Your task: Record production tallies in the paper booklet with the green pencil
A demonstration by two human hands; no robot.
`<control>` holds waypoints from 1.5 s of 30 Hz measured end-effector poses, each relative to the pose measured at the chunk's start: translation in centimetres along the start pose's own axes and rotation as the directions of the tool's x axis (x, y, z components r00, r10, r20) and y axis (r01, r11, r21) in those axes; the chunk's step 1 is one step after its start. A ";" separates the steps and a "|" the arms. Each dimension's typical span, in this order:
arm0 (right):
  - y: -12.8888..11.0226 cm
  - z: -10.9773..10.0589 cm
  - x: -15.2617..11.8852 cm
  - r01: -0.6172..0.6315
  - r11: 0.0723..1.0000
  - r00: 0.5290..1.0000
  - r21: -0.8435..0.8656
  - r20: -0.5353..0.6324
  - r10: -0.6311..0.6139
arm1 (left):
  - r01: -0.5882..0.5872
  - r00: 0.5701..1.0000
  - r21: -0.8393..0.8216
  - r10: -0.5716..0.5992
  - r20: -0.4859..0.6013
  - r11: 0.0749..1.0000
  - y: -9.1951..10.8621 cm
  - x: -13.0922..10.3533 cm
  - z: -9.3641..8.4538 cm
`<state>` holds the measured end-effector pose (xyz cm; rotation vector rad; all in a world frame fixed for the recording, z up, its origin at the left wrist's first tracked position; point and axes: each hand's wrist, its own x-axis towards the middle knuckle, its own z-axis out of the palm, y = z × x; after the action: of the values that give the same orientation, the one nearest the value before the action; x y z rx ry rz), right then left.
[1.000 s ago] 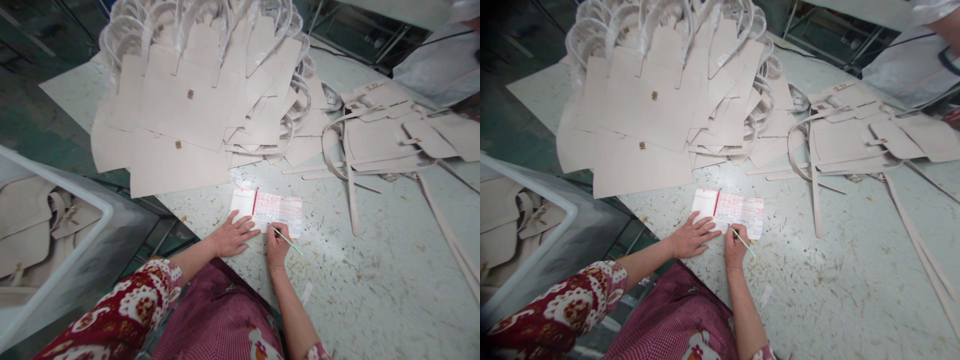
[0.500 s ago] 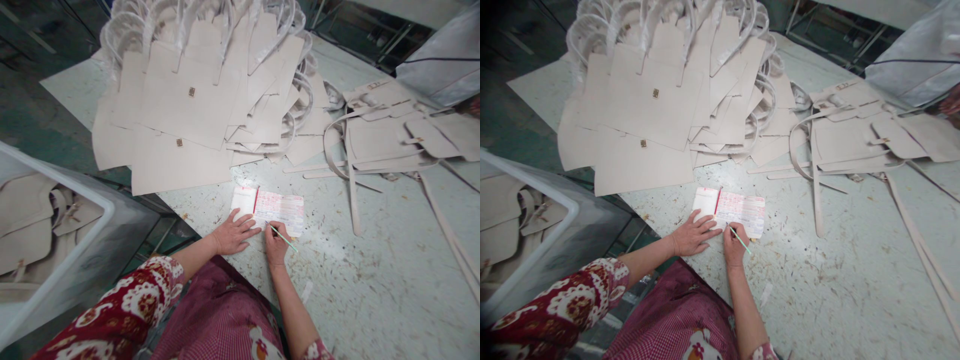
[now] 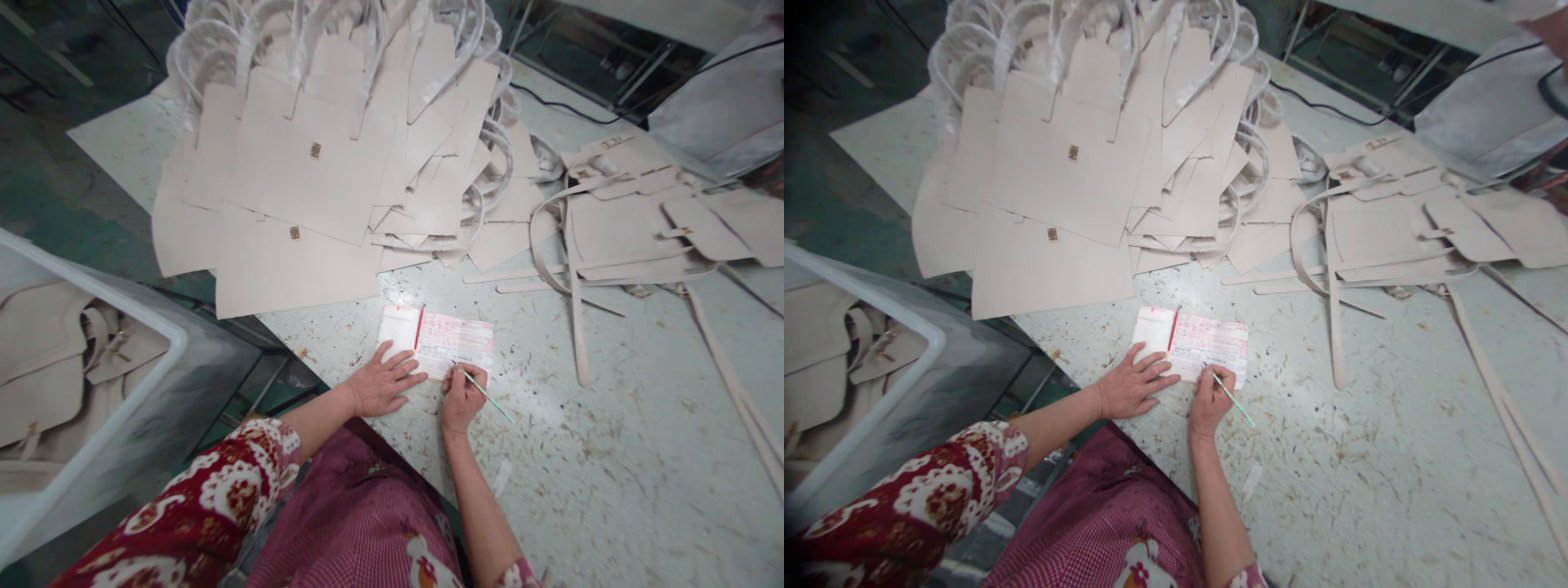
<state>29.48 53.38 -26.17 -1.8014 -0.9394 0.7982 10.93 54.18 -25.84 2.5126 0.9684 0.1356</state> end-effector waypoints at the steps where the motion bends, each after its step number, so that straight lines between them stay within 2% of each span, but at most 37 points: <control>1: -0.1 0.1 0.0 -0.019 0.999 1.000 0.031 -0.012 0.020 | 0.000 1.000 -0.001 0.000 0.003 1.000 0.0 0.0 0.0; 8: -0.9 0.3 0.5 -0.058 0.991 0.989 0.120 -0.129 0.073 | 0.001 1.000 -0.039 -0.001 0.017 0.999 -0.1 0.1 0.0; 11: -1.0 0.3 0.5 -0.058 0.991 0.987 0.122 -0.142 0.076 | 0.001 1.000 -0.036 -0.001 0.018 0.999 -0.1 0.1 0.1; 17: -0.6 0.3 0.2 -0.043 0.998 0.995 0.054 -0.086 0.048 | 0.002 1.000 -0.022 -0.001 0.025 1.000 0.0 0.0 -0.2; 26: 0.1 0.4 -0.1 0.060 0.995 0.998 -0.084 0.026 -0.058 | -0.006 1.000 0.001 0.006 -0.016 1.000 0.0 -0.1 -0.1; 32: -0.3 0.4 0.3 -0.059 0.996 0.997 0.061 -0.052 0.062 | 0.006 1.000 0.013 -0.005 -0.021 1.000 0.1 -0.2 -0.3; 38: -0.6 1.4 1.3 -0.171 0.966 0.962 0.192 -0.178 0.206 | 0.051 0.998 0.010 -0.050 -0.028 0.999 0.1 -0.3 0.0; 42: -0.7 2.0 1.5 -0.197 0.946 0.945 0.259 -0.207 0.253 | 0.070 0.996 -0.026 -0.071 -0.048 0.997 -0.1 -0.3 -0.1; 45: -0.7 1.6 1.6 -0.190 0.931 0.943 0.312 -0.206 0.262 | 0.082 0.993 -0.066 -0.087 -0.076 0.994 0.0 -0.2 -0.3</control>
<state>28.72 55.67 -26.27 -1.7188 -0.4307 0.7881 10.69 54.20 -25.55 2.4207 1.0834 0.2368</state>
